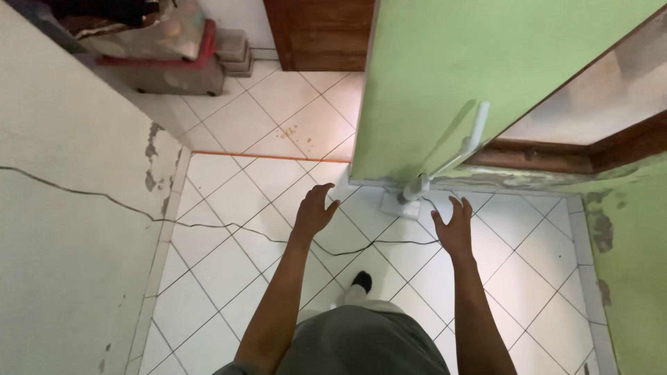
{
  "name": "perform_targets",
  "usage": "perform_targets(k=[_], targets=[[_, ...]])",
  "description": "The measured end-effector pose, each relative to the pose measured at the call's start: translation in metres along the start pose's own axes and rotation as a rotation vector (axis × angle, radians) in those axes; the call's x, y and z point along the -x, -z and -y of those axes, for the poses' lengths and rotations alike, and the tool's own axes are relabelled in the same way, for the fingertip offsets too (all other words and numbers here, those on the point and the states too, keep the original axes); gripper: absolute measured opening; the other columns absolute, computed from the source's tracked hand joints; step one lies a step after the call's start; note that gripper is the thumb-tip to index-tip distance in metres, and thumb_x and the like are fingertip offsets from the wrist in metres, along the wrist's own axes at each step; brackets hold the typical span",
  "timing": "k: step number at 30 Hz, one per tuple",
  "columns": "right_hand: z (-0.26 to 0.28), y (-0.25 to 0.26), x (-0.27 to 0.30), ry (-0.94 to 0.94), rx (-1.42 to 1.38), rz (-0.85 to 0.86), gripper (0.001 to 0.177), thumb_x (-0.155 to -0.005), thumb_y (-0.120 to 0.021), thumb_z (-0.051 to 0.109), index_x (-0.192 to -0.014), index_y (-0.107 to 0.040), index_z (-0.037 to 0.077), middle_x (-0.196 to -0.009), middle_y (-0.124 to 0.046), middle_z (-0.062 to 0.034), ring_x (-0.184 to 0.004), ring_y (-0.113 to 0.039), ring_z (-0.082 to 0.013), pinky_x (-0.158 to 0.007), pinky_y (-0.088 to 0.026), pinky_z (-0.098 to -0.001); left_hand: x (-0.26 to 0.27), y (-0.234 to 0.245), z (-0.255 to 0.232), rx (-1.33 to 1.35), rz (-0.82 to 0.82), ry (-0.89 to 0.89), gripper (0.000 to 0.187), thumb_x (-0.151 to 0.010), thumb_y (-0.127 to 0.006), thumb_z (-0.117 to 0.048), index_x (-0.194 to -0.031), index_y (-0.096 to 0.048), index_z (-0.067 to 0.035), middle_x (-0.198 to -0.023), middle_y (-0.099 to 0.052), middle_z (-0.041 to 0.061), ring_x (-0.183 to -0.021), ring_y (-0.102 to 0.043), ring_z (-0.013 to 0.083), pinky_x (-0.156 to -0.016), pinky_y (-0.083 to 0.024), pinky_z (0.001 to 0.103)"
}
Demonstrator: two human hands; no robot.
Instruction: Vacuuming the tiled floor in a room, moving furniture like a bin and a stool to reach all areas.
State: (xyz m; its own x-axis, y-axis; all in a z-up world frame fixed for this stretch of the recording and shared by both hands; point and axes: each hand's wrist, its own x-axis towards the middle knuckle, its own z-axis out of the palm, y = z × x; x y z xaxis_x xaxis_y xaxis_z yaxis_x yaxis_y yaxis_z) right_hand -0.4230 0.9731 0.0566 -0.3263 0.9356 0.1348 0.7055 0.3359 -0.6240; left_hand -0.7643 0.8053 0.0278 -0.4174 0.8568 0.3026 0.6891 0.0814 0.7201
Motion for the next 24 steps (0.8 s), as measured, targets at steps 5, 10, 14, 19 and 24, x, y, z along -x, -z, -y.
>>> perform_targets(k=[5,10,14,19,24], targets=[[0.017,0.032,-0.046,-0.057,-0.052,-0.035,0.061,-0.093,-0.071,0.022,-0.146,-0.047,0.005,-0.162,-0.025,-0.0253,-0.146,-0.035,-0.0442,-0.112,-0.041,-0.0490,-0.049,-0.035,-0.032,-0.013,0.109,0.042,0.050,-0.092,-0.073,-0.029,-0.135,-0.057,-0.009,-0.127,-0.064,0.014,-0.118,-0.060,0.0344,-0.097,-0.052,0.046],[0.040,0.058,-0.099,0.125,0.051,-0.097,0.052,-0.095,-0.061,0.010,-0.145,-0.050,0.008,-0.164,-0.033,-0.0204,-0.149,-0.038,-0.0404,-0.113,-0.045,-0.0480,-0.092,-0.059,-0.046,0.042,0.157,0.001,0.050,-0.091,-0.073,-0.029,-0.134,-0.058,-0.008,-0.130,-0.063,0.014,-0.121,-0.061,0.0323,-0.100,-0.051,0.044],[0.045,0.068,-0.146,0.470,0.791,-0.038,0.060,-0.082,-0.064,-0.003,-0.140,-0.059,0.013,-0.163,-0.036,-0.0152,-0.155,-0.030,-0.0340,-0.124,-0.028,-0.0521,-0.123,-0.076,-0.053,0.051,0.217,-0.077,0.050,-0.090,-0.073,-0.028,-0.134,-0.058,-0.008,-0.133,-0.062,0.016,-0.123,-0.058,0.0347,-0.100,-0.050,0.045],[0.052,0.057,-0.180,0.726,1.021,0.099,0.044,-0.087,-0.064,0.012,-0.131,-0.062,0.009,-0.158,-0.039,-0.0163,-0.151,-0.028,-0.0361,-0.120,-0.026,-0.0549,-0.165,-0.099,-0.060,0.051,0.408,-0.105,0.051,-0.092,-0.070,-0.027,-0.138,-0.055,-0.011,-0.133,-0.059,0.015,-0.120,-0.058,0.0342,-0.098,-0.050,0.046],[0.035,0.017,-0.215,0.625,1.434,0.194,0.017,-0.092,-0.064,0.024,-0.104,-0.072,0.014,-0.138,-0.062,-0.0127,-0.146,-0.041,-0.0329,-0.122,-0.026,-0.0454,-0.208,-0.123,-0.046,0.022,0.478,-0.292,0.051,-0.086,-0.074,-0.022,-0.133,-0.058,-0.011,-0.133,-0.061,0.014,-0.121,-0.058,0.0352,-0.097,-0.049,0.048]])
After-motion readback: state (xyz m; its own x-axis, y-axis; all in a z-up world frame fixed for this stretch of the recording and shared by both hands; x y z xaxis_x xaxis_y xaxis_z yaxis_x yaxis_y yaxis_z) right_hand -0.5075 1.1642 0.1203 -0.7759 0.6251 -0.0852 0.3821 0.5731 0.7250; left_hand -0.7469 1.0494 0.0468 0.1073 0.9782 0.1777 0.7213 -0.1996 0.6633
